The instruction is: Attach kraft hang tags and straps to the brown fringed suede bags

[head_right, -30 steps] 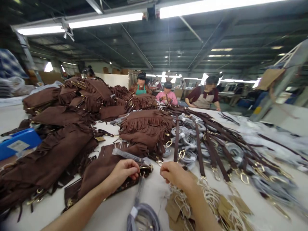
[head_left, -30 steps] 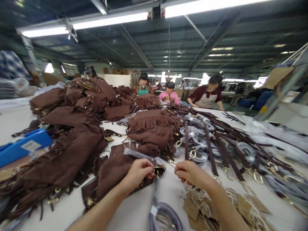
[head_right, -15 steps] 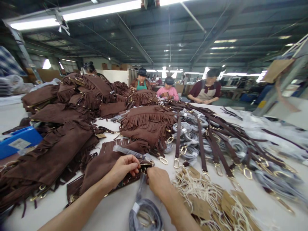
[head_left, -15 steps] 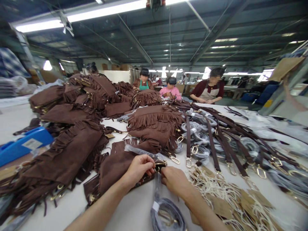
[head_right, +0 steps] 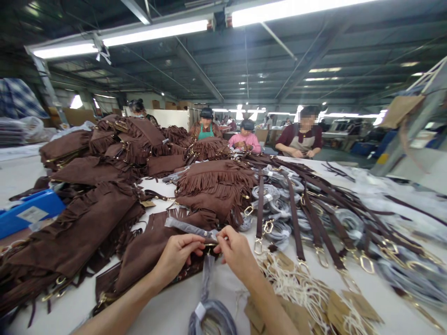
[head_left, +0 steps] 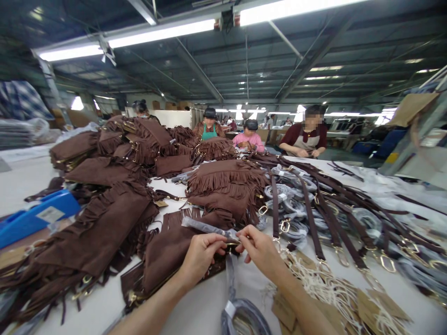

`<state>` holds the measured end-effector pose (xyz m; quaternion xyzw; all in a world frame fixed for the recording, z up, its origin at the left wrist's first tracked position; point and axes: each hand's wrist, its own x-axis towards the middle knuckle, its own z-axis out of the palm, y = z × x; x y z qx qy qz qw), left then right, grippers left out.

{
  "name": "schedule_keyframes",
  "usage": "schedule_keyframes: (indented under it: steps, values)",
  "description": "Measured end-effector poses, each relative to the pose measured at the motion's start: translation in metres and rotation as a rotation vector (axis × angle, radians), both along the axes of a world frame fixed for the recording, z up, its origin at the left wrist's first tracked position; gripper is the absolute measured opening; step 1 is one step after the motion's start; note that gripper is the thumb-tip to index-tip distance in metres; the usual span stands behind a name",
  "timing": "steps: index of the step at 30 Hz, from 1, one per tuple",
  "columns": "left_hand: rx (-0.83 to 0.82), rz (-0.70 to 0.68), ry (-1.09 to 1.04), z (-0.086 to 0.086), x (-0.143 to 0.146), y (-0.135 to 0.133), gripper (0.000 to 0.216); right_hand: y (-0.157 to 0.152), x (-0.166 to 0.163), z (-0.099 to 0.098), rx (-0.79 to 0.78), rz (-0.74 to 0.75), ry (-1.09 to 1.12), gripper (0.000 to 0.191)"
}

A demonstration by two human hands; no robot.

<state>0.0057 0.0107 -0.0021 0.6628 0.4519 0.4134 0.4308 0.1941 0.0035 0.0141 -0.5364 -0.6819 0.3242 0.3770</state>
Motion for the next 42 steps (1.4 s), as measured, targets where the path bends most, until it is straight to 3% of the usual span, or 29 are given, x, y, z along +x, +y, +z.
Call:
schedule_keyframes:
  steps: [4, 7, 9, 11, 13, 17, 21, 30, 33, 36, 42]
  values:
    - [0.426, -0.027, 0.532, 0.023, -0.009, -0.009, 0.021, 0.001, -0.008, -0.008, -0.064, 0.026, 0.430, 0.039]
    - [0.446, 0.050, 0.901, 0.040, -0.013, -0.017, 0.020, 0.001, -0.010, -0.007, -0.134, 0.015, 0.602, 0.043]
    - [0.428, 0.069, 0.958, 0.047, -0.013, -0.021, 0.023, 0.000, -0.011, -0.006, -0.173, 0.022, 0.696, 0.043]
    - [0.407, 0.044, 0.803, 0.050, -0.011, -0.022, 0.027, -0.001, -0.013, -0.006, -0.214, 0.030, 0.795, 0.046]
    - [0.295, 0.014, 0.502, 0.048, -0.007, -0.020, 0.029, -0.002, -0.017, -0.007, -0.261, 0.025, 0.882, 0.050]
    - [-0.177, -0.026, -0.081, 0.038, -0.001, -0.012, 0.028, -0.003, -0.025, -0.009, -0.317, -0.022, 0.925, 0.045]
    - [-0.365, -0.081, -0.332, 0.031, -0.001, -0.009, 0.030, -0.003, -0.025, -0.014, -0.326, 0.019, 0.869, 0.040]
    - [-0.331, -0.017, -0.376, 0.022, 0.003, -0.006, 0.029, 0.000, -0.023, -0.020, -0.294, 0.038, 0.811, 0.038]
    - [-0.283, -0.004, -0.269, 0.017, 0.005, -0.005, 0.022, 0.001, -0.023, -0.026, -0.270, 0.089, 0.829, 0.035]
    - [-0.134, 0.030, -0.139, 0.011, 0.007, -0.006, 0.015, 0.002, -0.023, -0.032, -0.292, 0.123, 0.835, 0.033]
    - [0.035, 0.055, 0.038, 0.007, 0.008, -0.010, 0.013, 0.001, -0.025, -0.037, -0.305, 0.091, 0.854, 0.034]
